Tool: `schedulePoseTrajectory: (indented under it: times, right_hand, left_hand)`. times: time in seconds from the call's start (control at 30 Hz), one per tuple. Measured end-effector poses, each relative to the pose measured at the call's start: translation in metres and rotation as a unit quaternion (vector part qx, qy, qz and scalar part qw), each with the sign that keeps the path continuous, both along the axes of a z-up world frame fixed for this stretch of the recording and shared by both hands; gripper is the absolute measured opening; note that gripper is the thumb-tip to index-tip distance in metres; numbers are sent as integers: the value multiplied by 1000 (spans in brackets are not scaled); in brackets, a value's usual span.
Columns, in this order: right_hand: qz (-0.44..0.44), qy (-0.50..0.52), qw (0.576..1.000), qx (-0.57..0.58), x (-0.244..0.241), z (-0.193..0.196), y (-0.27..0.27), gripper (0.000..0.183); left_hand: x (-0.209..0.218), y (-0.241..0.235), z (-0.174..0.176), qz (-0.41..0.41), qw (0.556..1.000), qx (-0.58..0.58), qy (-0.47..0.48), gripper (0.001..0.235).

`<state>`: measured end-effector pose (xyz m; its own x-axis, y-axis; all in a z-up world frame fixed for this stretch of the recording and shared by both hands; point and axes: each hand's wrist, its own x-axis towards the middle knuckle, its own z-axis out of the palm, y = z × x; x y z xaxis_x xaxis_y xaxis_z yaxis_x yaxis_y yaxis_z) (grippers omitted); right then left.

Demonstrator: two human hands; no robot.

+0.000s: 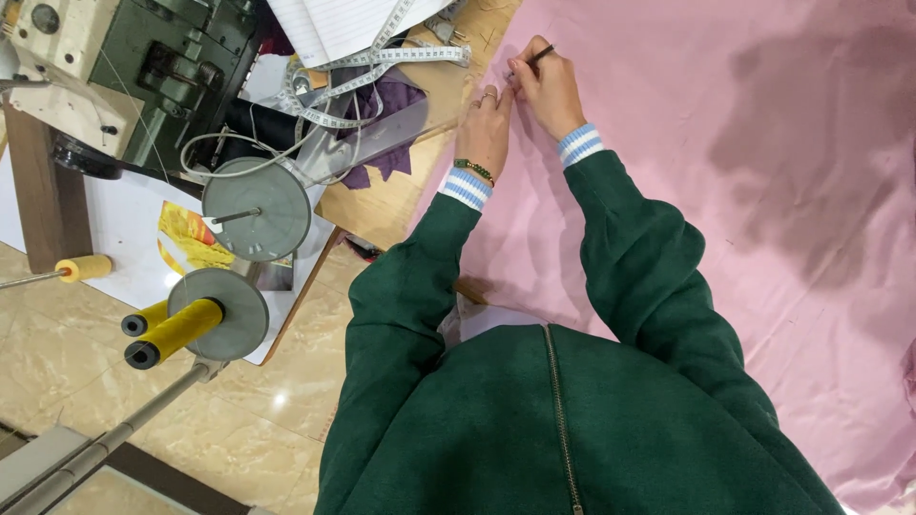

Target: The person uses a clear ruler and a pen to draw straight lines on a large piece of pink fabric laid on a wooden table. They repeatedly reposition the ruler and mark along its edge, then briefly pick up a red handheld device before returning to mark more lines.

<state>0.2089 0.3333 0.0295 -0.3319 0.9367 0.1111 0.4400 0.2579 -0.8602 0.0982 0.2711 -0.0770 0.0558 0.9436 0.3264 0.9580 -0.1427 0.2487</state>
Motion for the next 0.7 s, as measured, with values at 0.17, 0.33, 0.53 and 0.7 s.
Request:
schedulePoseTrajectory:
  times: [0.17, 0.33, 0.53, 0.7]
  right_hand:
    - [-6, -76, 996, 37, 5, -6, 5, 20]
    - [5, -51, 999, 7, 7, 2, 5, 22]
    - [-52, 82, 995, 7, 32, 40, -33, 15]
    - [-81, 368, 883, -280, 67, 49, -91, 16]
  left_hand:
    - [-1, -1, 6, 2, 1000, 8, 1, 46]
    - [0, -1, 10, 10, 1000, 16, 22, 47]
    - [-6, -7, 13, -17, 999, 4, -48, 56]
    - [-15, -44, 51, 56, 993, -87, -52, 69]
